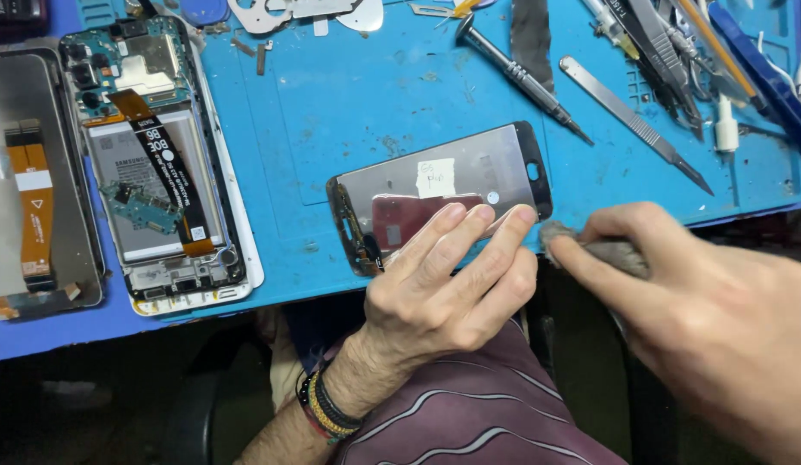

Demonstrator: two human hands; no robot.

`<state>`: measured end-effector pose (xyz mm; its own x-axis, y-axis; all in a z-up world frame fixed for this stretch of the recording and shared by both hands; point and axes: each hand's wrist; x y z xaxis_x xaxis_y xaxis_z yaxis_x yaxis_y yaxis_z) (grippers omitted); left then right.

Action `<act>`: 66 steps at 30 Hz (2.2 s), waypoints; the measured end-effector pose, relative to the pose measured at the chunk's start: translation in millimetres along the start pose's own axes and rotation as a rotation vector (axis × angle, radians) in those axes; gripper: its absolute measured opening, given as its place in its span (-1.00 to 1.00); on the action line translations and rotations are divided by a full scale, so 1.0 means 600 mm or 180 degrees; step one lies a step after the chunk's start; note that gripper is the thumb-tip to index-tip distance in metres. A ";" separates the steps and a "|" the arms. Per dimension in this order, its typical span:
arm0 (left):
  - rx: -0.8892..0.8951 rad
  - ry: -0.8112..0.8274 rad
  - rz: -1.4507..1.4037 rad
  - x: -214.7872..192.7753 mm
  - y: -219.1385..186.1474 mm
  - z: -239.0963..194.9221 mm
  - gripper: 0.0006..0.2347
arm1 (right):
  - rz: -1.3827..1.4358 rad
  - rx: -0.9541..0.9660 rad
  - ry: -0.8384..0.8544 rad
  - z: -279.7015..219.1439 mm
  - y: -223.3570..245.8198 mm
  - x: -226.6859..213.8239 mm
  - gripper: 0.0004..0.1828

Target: Cleaning a detached smartphone screen with a cloth and cleaning liquid and adjusting a ribbon cable.

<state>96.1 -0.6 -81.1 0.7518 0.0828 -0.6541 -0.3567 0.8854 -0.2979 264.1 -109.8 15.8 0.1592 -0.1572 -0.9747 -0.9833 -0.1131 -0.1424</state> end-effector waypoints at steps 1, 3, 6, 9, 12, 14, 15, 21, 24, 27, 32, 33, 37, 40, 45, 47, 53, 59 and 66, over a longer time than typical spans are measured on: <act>-0.0011 -0.0005 0.0006 0.000 0.000 0.000 -0.94 | -0.0005 -0.0012 0.0001 0.003 0.001 -0.002 -0.41; 0.0005 -0.0013 -0.0020 -0.001 0.000 0.001 -0.91 | 0.0532 0.0368 -0.0528 0.008 0.004 -0.007 -0.36; 0.0118 0.0016 0.0003 -0.004 0.005 -0.001 -0.92 | 0.0283 -0.0015 -0.0610 0.031 0.006 0.009 -0.33; 0.0122 0.0010 0.0051 -0.007 0.005 0.000 -0.93 | -0.0497 0.0116 -0.0729 0.034 0.028 0.020 -0.54; 0.0135 0.0039 0.0049 -0.009 0.005 0.000 -0.94 | -0.0985 0.0109 -0.1177 0.083 0.017 0.037 -0.67; 0.0113 0.0027 0.0007 -0.010 0.003 0.003 -0.93 | -0.0896 0.0072 -0.1247 0.103 0.009 0.034 -0.66; 0.0083 0.0012 -0.0038 -0.010 0.002 0.003 -0.93 | -0.0808 0.0029 -0.1311 0.114 0.006 0.032 -0.65; 0.0069 -0.0091 -0.0026 -0.005 0.005 0.001 -0.93 | -0.0006 0.0118 -0.0220 0.019 0.026 0.002 -0.36; 0.0070 -0.0070 -0.0047 -0.007 0.004 0.005 -0.90 | 0.0406 0.0170 -0.0125 -0.006 0.005 0.007 -0.37; -0.0133 0.0384 -0.0602 -0.039 -0.010 0.017 -0.85 | 0.1688 0.0709 -0.0786 -0.010 0.003 -0.001 -0.35; -0.0447 0.0604 -0.0636 -0.095 0.007 0.059 -0.82 | 0.1525 0.0808 -0.0935 -0.005 0.000 0.014 -0.57; -0.0625 0.0816 -0.0541 -0.103 0.014 0.065 -0.74 | 0.1462 0.0654 -0.0913 -0.001 0.001 0.016 -0.54; -0.0766 0.1366 0.0107 -0.085 0.039 0.077 -0.40 | 0.1387 0.0587 -0.0983 0.003 -0.003 0.018 -0.54; -0.0762 0.1397 0.0099 -0.074 0.041 0.077 -0.36 | 0.1369 0.0597 -0.1095 0.001 -0.009 0.020 -0.55; -0.0789 0.1512 -0.0082 -0.076 0.043 0.097 -0.24 | 0.1784 0.0568 -0.1495 0.015 -0.034 0.033 -0.63; -0.0897 0.1466 -0.0155 -0.068 0.049 0.098 -0.22 | 0.1907 0.0481 -0.1573 0.035 -0.041 0.031 -0.64; -0.0959 0.1401 -0.0330 -0.062 0.057 0.112 -0.17 | 0.2188 0.0164 -0.1728 0.086 -0.051 0.011 -0.64; -0.0652 0.1198 0.0113 -0.090 0.016 0.109 -0.45 | 0.2623 0.0021 -0.1258 0.114 -0.059 -0.006 -0.78; -0.1103 -0.0398 -0.0231 -0.112 0.020 0.028 -0.37 | 0.3900 0.1131 -0.1632 0.071 -0.051 0.021 -0.96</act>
<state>50.4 12.3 -29.2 0.8364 0.0996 -0.5390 -0.4503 0.6856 -0.5721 292.6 -66.7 0.8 -0.7921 0.4116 -0.4508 -0.4519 0.1011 0.8863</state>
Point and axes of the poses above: each hand's wrist, its own z-axis towards the middle knuckle, its own x-axis out of the palm, y = z × x, and after that the axes turned 6 degrees about -x, right-handed
